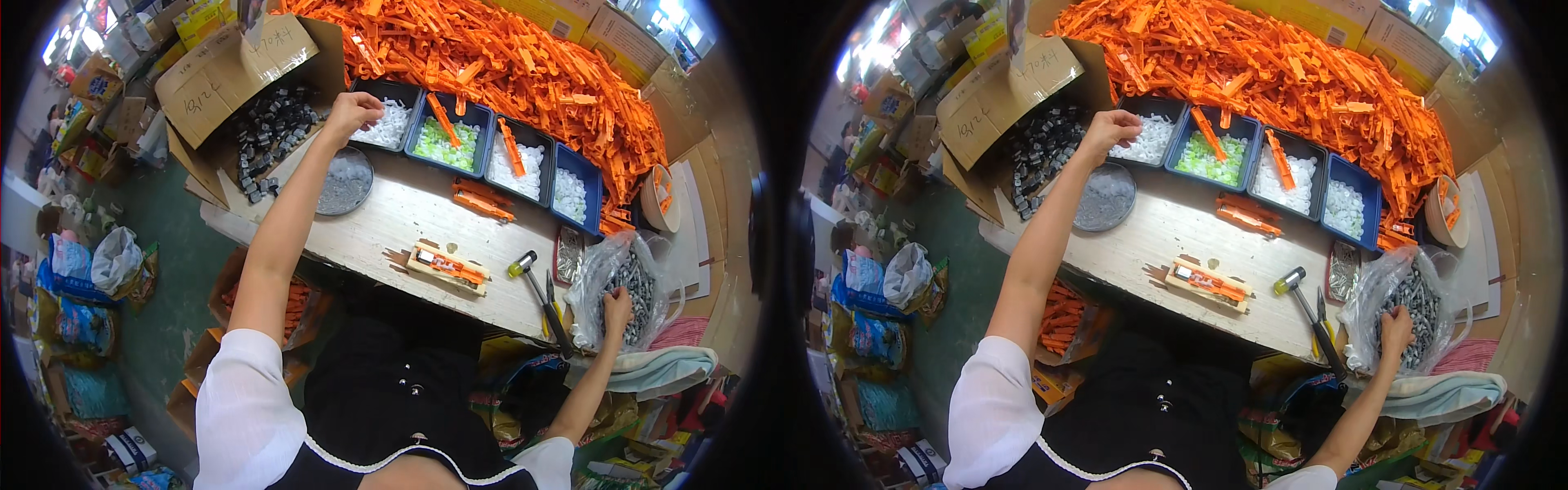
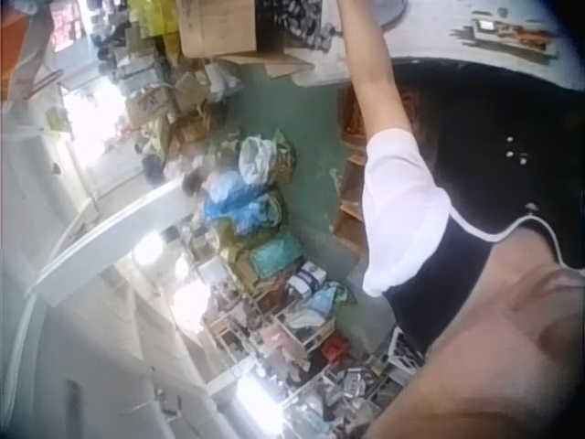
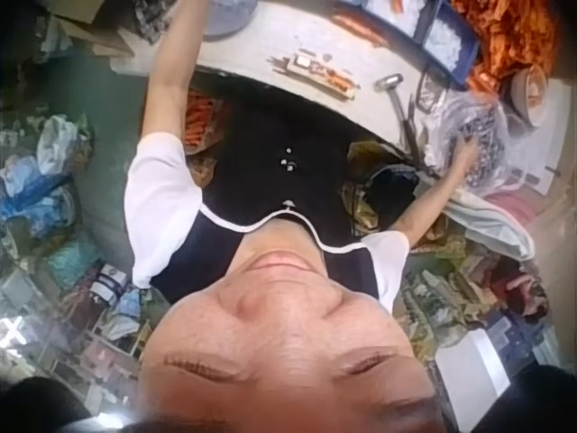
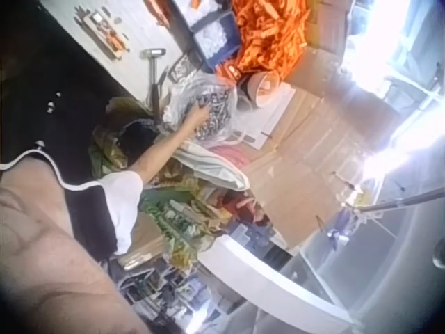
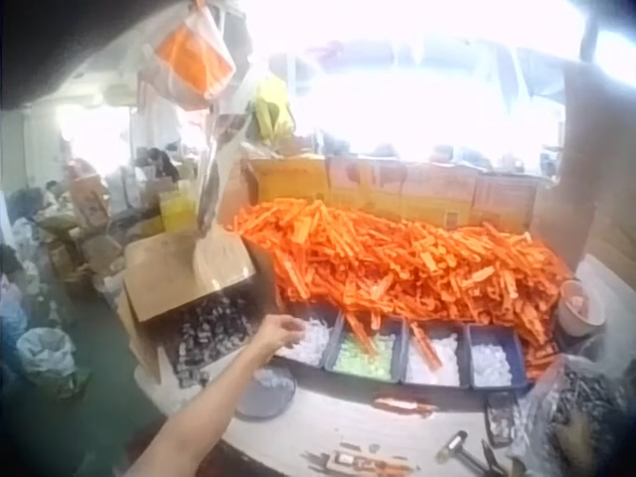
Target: Manually assembling plastic toy parts by inserting small components and using a small hammer to secure them.
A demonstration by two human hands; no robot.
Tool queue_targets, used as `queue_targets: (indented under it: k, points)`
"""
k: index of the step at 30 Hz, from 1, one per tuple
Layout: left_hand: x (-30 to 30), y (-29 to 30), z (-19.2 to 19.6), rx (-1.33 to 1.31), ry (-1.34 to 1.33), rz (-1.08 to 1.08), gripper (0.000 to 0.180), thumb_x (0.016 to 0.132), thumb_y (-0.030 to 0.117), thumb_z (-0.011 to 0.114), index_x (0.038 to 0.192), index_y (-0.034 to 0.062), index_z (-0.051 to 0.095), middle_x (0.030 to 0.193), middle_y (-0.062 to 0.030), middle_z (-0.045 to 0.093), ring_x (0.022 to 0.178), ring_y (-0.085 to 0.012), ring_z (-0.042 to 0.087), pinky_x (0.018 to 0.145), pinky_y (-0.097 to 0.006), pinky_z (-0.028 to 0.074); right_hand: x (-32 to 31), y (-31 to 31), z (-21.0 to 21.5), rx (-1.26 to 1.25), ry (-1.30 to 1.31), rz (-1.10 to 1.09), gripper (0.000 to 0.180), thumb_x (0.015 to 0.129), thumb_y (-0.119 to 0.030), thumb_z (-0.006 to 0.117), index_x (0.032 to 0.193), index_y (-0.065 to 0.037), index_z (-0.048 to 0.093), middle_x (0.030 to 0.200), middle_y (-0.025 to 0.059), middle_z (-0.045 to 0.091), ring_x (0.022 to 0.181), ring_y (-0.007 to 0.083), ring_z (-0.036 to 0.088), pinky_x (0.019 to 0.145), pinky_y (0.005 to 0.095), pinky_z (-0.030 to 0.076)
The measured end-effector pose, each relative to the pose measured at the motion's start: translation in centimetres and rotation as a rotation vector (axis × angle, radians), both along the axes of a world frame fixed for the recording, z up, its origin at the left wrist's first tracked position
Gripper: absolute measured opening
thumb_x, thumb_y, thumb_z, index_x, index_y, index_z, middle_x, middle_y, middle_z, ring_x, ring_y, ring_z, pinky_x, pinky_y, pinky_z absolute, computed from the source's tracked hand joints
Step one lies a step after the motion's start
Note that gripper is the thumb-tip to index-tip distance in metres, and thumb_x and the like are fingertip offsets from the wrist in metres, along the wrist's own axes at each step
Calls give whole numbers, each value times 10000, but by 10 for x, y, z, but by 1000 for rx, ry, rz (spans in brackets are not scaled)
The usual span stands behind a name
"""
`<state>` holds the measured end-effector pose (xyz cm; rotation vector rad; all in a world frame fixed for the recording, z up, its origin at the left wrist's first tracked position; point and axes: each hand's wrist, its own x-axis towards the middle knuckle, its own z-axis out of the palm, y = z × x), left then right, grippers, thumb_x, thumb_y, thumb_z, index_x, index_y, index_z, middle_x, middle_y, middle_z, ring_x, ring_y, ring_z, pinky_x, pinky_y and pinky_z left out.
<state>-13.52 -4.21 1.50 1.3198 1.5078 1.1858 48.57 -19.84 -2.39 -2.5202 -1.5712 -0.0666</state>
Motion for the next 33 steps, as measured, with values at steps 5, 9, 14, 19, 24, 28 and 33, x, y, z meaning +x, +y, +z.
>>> queue_targets:
  k: [5, 9, 14, 19, 24, 28, 33]
  points:
    - [26, -33, 0, 47, -372, -180, 112, 726, -6, 658, 823, -22, 605, 750, -90, 626, 686, -165, 629, 618, -256, 523, -12, 4, 1, 15, 1, 11, 246, 698, -230, 560, 871, -56, 564, 820, 108, 606, 808, 309, 568, 751, 482, 349]
    - [50, -74, -2, 14, -348, -203, 177, 679, -33, 653, 853, -32, 621, 710, -66, 619, 615, -130, 594, 554, -224, 478, -11, 3, -5, 92, -1, 43, 262, 698, -235, 561, 888, -54, 560, 821, 107, 610, 798, 305, 571, 750, 464, 357]
    - [76, -135, -33, 46, 82, -224, 295, 693, -16, 649, 984, -35, 602, 673, -37, 597, 620, -91, 557, 584, -222, 460, -3, 1, -11, 80, 3, 59, 272, 699, -241, 562, 895, -53, 555, 824, 104, 611, 787, 298, 571, 717, 450, 377]
    - [64, -174, -62, 30, 39, -212, 184, 720, 15, 661, 903, -2, 654, 731, -33, 635, 631, -78, 560, 601, -235, 464, -6, 4, -13, 136, 43, 113, 263, 714, -225, 550, 901, -41, 555, 819, 104, 605, 783, 281, 571, 709, 435, 385]
    - [24, -170, -44, 59, 40, -42, 169, 717, 11, 668, 886, 22, 667, 741, -43, 650, 641, -90, 577, 620, -224, 474, 0, 7, -16, 164, 0, 137, 241, 735, -203, 543, 911, -39, 554, 844, 102, 600, 794, 277, 567, 718, 408, 390]
    - [-36, -144, -24, -21, 221, 42, 143, 700, 36, 687, 837, 7, 656, 676, -45, 621, 642, -110, 576, 586, -250, 454, -1, 8, -9, 193, 44, 158, 253, 749, -217, 567, 923, -34, 561, 866, 104, 594, 798, 274, 564, 720, 408, 393]
    - [-52, -125, -23, 15, 621, -3, 129, 725, 62, 665, 842, 11, 640, 665, -41, 581, 580, -100, 532, 516, -246, 432, -9, 4, -16, 181, 31, 181, 244, 751, -191, 591, 940, -37, 584, 862, 111, 606, 799, 256, 572, 725, 385, 406]
